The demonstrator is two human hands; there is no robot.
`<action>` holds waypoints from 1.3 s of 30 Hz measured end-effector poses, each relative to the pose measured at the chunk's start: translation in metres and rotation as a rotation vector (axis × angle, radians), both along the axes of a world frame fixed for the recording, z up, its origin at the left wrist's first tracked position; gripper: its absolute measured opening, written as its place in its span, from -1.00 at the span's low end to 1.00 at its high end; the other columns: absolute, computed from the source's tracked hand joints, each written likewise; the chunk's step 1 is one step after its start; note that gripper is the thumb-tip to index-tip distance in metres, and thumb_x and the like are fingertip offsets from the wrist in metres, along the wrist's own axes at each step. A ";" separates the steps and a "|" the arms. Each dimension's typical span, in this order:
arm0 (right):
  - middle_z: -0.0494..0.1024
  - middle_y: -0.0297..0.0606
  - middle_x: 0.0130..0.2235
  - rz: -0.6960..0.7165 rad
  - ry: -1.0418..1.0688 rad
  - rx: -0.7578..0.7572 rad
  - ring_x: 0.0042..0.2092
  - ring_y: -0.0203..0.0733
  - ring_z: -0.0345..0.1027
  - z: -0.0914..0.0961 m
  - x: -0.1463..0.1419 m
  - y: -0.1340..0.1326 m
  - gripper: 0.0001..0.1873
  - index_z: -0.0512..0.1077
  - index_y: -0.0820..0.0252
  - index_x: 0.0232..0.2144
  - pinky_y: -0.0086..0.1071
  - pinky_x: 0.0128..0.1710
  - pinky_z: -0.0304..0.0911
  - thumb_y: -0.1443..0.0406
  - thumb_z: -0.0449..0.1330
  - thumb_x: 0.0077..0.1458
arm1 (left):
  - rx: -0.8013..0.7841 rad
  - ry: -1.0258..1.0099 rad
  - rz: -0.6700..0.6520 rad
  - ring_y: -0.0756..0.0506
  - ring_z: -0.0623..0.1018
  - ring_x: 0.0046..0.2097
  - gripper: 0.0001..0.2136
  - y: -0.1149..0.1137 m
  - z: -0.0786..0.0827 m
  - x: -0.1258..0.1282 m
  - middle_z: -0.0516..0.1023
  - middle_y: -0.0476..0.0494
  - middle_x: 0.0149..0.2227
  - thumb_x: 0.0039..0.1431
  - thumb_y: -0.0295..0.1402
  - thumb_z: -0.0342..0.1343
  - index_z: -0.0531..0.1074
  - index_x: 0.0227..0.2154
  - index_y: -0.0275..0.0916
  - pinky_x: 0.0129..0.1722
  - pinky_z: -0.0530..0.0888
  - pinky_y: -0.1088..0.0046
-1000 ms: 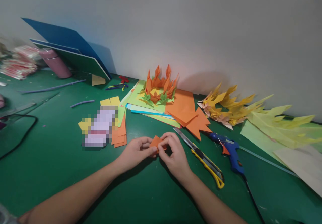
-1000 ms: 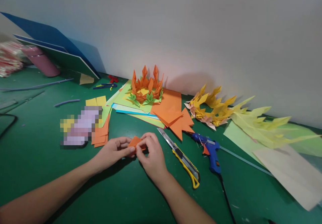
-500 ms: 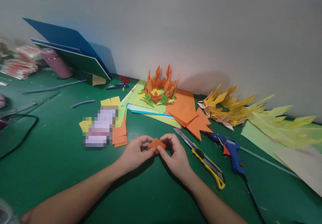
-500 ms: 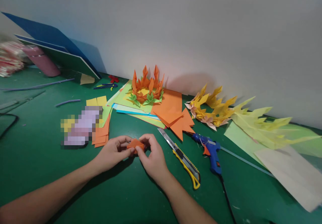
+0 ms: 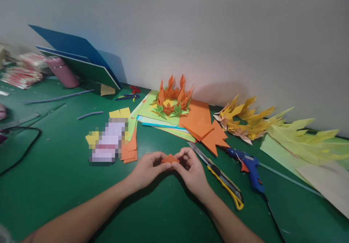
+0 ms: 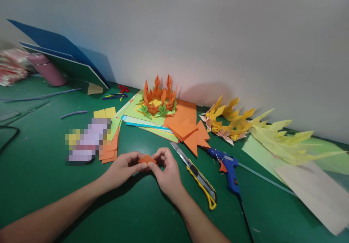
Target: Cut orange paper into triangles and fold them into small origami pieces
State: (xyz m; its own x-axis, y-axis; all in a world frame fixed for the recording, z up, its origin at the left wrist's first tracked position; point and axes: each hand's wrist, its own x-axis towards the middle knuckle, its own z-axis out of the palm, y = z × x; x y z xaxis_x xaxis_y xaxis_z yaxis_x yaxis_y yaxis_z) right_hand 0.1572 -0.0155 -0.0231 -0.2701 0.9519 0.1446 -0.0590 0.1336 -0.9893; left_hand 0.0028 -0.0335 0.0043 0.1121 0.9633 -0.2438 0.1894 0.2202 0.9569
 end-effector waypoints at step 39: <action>0.35 -0.36 -0.36 0.229 0.112 -0.020 -0.32 -0.32 0.30 0.005 0.006 -0.003 -0.88 0.35 0.12 -0.34 -0.45 -0.27 0.28 0.29 0.20 0.00 | 0.154 -0.209 0.109 0.03 0.37 -0.39 -0.71 0.003 -0.010 -0.007 0.33 0.05 -0.44 -0.24 -0.37 0.33 0.39 -0.40 -0.24 -0.36 0.35 0.51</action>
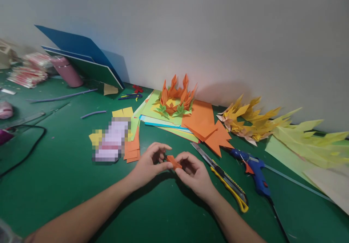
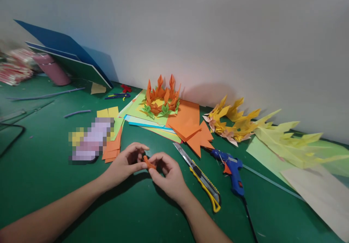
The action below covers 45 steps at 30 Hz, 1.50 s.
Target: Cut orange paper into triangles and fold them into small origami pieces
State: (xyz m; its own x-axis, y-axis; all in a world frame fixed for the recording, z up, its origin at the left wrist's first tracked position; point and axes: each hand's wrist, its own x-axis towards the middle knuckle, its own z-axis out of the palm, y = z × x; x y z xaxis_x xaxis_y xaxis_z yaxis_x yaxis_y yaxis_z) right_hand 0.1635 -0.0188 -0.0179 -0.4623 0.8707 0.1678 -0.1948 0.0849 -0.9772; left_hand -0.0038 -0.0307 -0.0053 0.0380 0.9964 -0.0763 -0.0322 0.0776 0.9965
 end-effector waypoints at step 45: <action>0.49 -0.27 -0.43 -0.335 -0.328 0.293 -0.35 -0.20 0.37 -0.002 -0.002 0.006 -0.87 0.43 0.15 -0.52 -0.35 -0.34 0.30 0.31 0.15 0.06 | -0.215 -0.087 0.018 -0.06 0.55 -0.28 -0.70 0.000 0.005 0.002 0.61 -0.10 -0.33 -0.20 -0.24 0.32 0.47 -0.38 -0.28 -0.21 0.45 0.42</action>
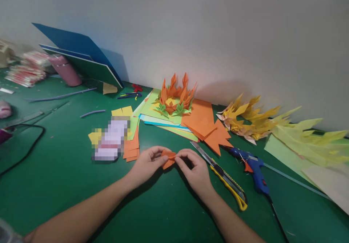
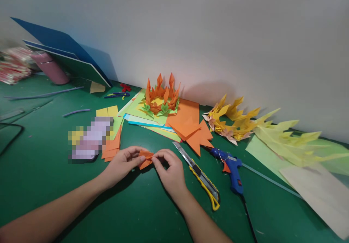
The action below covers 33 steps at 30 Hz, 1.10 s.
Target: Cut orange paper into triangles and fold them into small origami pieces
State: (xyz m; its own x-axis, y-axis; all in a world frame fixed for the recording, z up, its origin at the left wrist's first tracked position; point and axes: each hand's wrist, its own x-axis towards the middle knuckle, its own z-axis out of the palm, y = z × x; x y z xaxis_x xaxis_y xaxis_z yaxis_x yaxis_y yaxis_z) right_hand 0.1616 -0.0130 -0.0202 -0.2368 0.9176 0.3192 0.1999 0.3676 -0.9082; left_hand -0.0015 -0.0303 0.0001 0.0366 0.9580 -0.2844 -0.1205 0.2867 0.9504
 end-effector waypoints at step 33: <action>0.41 -0.35 -0.54 -0.011 0.002 -0.160 -0.51 -0.30 0.23 -0.003 -0.004 -0.003 -0.86 0.38 0.18 -0.47 -0.43 -0.50 0.22 0.22 0.14 0.00 | 0.047 0.086 -0.004 0.03 0.47 -0.49 -0.75 -0.004 0.005 0.006 0.54 -0.02 -0.51 -0.21 -0.27 0.30 0.44 -0.46 -0.28 -0.47 0.40 0.52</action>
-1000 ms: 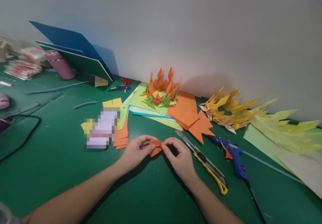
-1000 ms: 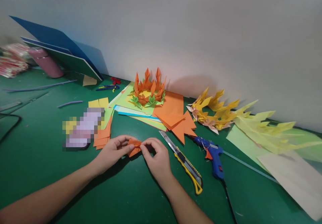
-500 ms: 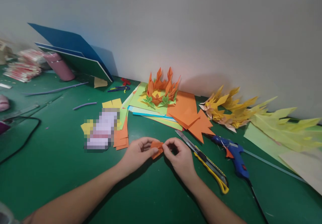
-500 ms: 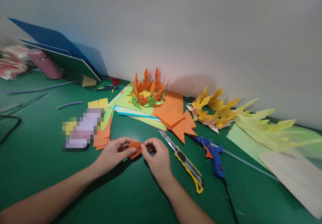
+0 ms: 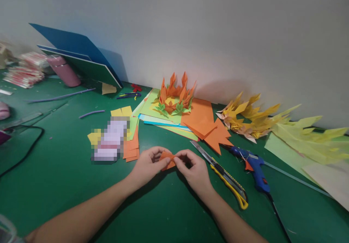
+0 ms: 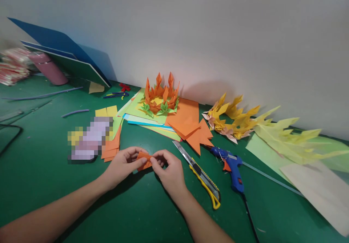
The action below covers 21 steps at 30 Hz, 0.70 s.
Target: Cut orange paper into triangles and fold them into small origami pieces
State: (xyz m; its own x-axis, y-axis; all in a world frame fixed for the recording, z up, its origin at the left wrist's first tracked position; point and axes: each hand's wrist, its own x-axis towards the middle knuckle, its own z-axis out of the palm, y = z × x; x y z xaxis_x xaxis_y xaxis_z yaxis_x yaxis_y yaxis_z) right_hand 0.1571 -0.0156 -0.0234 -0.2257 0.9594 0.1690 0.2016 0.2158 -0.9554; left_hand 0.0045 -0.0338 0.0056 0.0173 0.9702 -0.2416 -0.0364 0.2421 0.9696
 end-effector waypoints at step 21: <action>0.53 -0.27 -0.44 0.087 0.147 -0.036 -0.38 -0.22 0.42 -0.003 0.002 0.002 -0.86 0.44 0.19 -0.44 -0.38 -0.37 0.34 0.24 0.16 0.02 | -0.066 -0.104 0.006 0.11 0.30 -0.58 -0.70 0.003 -0.001 -0.004 0.38 0.10 -0.60 -0.23 -0.28 0.32 0.42 -0.42 -0.31 -0.56 0.21 0.59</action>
State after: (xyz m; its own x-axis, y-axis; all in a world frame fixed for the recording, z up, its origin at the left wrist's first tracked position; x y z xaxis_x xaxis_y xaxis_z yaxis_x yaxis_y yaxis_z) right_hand 0.1596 -0.0131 -0.0261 -0.2837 0.9433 0.1723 0.0414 0.1916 -0.9806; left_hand 0.0008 -0.0313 0.0047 0.0398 0.9523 -0.3025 -0.1376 0.3051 0.9423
